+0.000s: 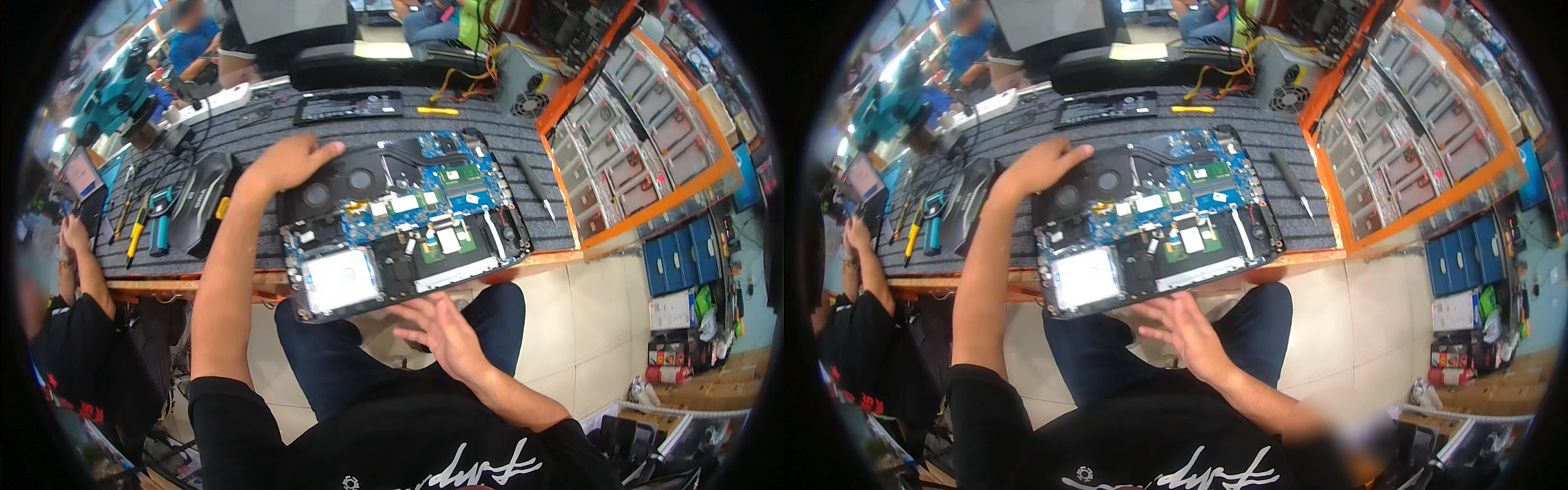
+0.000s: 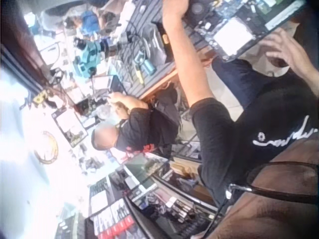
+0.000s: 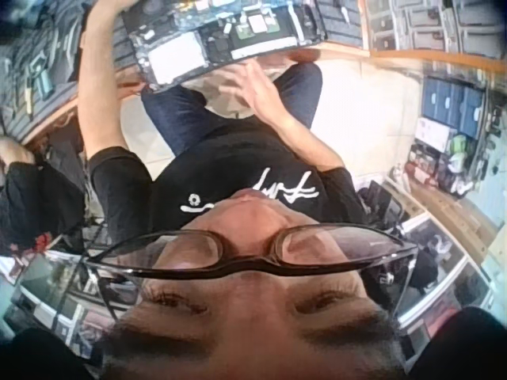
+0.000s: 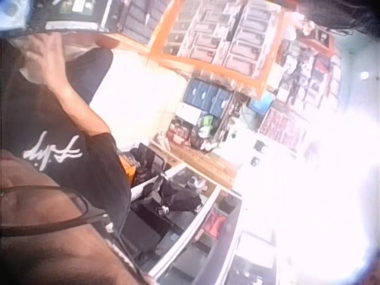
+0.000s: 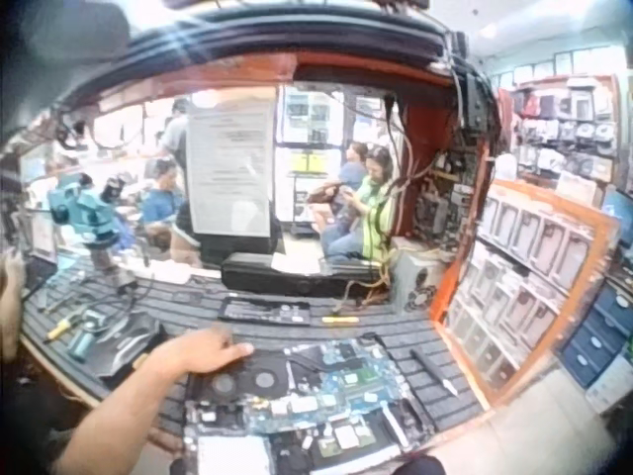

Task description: The person disconnects internal cables, removes the battery from a laptop chassis by hand, and uses a screwdriver to secure components and cables back onto the motherboard.

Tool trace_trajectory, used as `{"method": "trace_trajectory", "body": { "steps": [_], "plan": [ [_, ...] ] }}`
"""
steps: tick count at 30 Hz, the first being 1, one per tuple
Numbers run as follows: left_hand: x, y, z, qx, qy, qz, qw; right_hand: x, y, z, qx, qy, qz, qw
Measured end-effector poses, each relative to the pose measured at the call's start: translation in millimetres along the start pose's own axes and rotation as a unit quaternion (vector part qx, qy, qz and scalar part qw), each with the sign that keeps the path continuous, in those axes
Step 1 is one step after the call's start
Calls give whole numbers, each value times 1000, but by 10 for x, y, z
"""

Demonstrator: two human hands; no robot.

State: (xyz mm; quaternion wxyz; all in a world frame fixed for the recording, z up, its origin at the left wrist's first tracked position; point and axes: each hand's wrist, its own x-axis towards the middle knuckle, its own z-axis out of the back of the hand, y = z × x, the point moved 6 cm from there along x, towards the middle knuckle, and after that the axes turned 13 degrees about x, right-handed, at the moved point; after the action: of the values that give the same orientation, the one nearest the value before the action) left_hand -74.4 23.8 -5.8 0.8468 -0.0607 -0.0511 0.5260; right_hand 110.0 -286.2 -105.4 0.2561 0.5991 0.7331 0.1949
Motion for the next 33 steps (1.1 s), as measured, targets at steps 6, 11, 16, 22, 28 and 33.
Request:
{"method": "trace_trajectory", "body": {
  "steps": [6, 11, 16, 22, 28, 33],
  "plan": [
    [-609, -153, 16, -5, 101, 17, 995, -208, 255, 7, 73, -140, 118, 980],
    [-1494, -499, -60, -95, 189, -38, 977, -406, 836, -77, 12, -233, 235, 944],
    [-2195, -715, -338, -290, 247, -24, 925, -507, 1341, 118, -87, -195, 151, 965],
    [-2866, -1164, -977, -699, 326, -36, 636, -97, 1653, 354, -139, -198, -25, 970],
    [-3025, -1517, -1159, -752, 203, -31, 627, 1199, 1794, 134, -338, -65, -240, 908],
    [-2580, -1906, -1289, -755, 157, 3, 637, 2289, 1743, -106, -647, 5, -159, 745]
  ]
}}
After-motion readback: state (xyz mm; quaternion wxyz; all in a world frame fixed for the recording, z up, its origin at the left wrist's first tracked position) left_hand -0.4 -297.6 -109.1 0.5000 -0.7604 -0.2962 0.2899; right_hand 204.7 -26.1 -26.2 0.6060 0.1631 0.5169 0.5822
